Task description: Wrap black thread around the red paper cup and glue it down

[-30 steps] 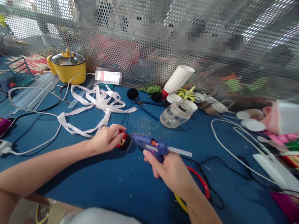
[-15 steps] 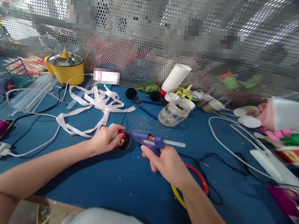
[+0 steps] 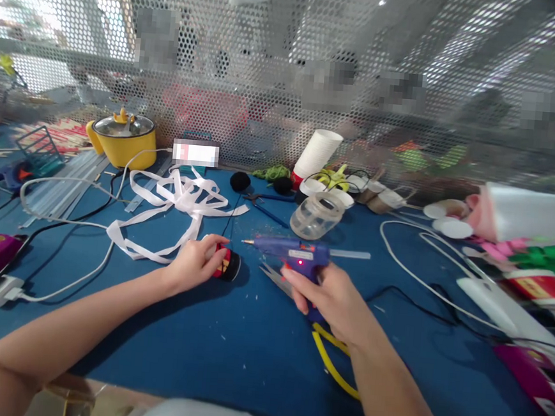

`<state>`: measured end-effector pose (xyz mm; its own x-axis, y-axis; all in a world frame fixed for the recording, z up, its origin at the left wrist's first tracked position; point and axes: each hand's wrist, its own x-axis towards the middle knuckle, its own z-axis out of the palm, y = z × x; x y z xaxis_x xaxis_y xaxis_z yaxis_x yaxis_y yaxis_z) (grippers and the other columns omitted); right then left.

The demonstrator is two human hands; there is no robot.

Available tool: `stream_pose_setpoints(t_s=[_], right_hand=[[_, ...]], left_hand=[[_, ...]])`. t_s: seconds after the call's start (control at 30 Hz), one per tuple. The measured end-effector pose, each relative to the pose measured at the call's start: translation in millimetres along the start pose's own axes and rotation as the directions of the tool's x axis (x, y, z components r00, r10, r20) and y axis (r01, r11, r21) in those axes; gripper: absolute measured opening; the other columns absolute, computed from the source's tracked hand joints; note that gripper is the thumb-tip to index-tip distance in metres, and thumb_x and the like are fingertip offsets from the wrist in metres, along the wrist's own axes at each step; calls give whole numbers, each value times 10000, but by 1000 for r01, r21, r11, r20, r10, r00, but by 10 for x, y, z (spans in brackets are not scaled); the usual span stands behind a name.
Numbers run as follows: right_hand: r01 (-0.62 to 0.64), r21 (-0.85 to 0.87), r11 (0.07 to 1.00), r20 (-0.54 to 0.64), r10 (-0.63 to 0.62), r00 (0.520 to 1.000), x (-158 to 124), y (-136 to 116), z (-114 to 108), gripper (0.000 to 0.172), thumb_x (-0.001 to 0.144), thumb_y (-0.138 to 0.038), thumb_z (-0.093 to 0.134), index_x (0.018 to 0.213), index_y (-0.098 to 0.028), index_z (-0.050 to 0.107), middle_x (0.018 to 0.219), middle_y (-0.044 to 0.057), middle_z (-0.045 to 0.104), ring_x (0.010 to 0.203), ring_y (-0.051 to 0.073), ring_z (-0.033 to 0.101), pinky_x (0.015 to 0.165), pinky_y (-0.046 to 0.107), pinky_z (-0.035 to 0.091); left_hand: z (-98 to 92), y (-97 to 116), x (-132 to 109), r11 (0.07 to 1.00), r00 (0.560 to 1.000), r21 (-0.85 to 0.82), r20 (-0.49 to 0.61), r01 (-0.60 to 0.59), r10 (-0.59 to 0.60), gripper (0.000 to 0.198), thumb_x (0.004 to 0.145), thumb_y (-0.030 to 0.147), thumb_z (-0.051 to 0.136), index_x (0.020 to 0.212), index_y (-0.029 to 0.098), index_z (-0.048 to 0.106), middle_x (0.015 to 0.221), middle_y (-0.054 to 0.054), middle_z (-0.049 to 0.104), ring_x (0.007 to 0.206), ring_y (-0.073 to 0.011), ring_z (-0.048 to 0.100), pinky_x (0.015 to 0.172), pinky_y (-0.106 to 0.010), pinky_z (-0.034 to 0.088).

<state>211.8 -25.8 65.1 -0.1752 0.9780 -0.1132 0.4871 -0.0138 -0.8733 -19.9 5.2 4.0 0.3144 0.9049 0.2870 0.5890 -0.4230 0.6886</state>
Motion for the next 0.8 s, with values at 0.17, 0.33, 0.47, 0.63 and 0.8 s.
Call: stream_pose_setpoints(t_s=[0.17, 0.33, 0.47, 0.63, 0.8], right_hand=[[68, 339, 938, -383, 72, 921, 212, -5, -288, 280, 596, -375, 745, 674, -157, 588, 545, 0, 593, 467, 94, 500, 432, 207, 391], [47, 370, 928, -469, 143, 872, 577, -113, -648, 173, 745, -249, 658, 632, -134, 594, 581, 6, 606, 458, 59, 513, 416, 151, 416], [-99, 367, 925, -403, 254, 879, 852, -48, -824, 247, 851, -198, 534, 619, -122, 572, 490, 7, 573, 367, 61, 479, 353, 161, 410], [-268, 307, 913, -330, 366, 870, 924, 75, -910, 303, 868, -400, 500, 738, -139, 583, 519, 50, 627, 393, 113, 551, 393, 225, 492], [-352, 130, 927, -429, 373, 823, 780, 39, -983, 453, 859, -529, 419, 648, -156, 567, 569, 95, 640, 536, 184, 628, 539, 318, 539]], left_hand=[[25, -43, -6, 999, 1000, -47, -24, -1, -1, 310, 856, 296, 416, 1057, 114, 566, 800, -81, 697, 676, -175, 659, 627, -277, 502], [49, -73, -7, 998, 999, -55, -36, -38, 36, 304, 854, 303, 410, 1037, 127, 577, 858, -90, 708, 736, -188, 675, 666, -289, 512], [44, -69, -12, 998, 999, -53, -41, -27, 24, 307, 851, 311, 409, 1033, 133, 581, 809, -76, 709, 668, -178, 669, 625, -279, 509], [36, -77, -13, 998, 999, -64, -40, -29, 26, 295, 851, 304, 418, 1028, 136, 583, 804, -67, 705, 649, -161, 659, 622, -263, 508], [24, -81, -10, 998, 999, -54, -30, -12, 10, 310, 854, 302, 418, 1065, 136, 572, 765, -52, 693, 642, -153, 649, 612, -251, 497]])
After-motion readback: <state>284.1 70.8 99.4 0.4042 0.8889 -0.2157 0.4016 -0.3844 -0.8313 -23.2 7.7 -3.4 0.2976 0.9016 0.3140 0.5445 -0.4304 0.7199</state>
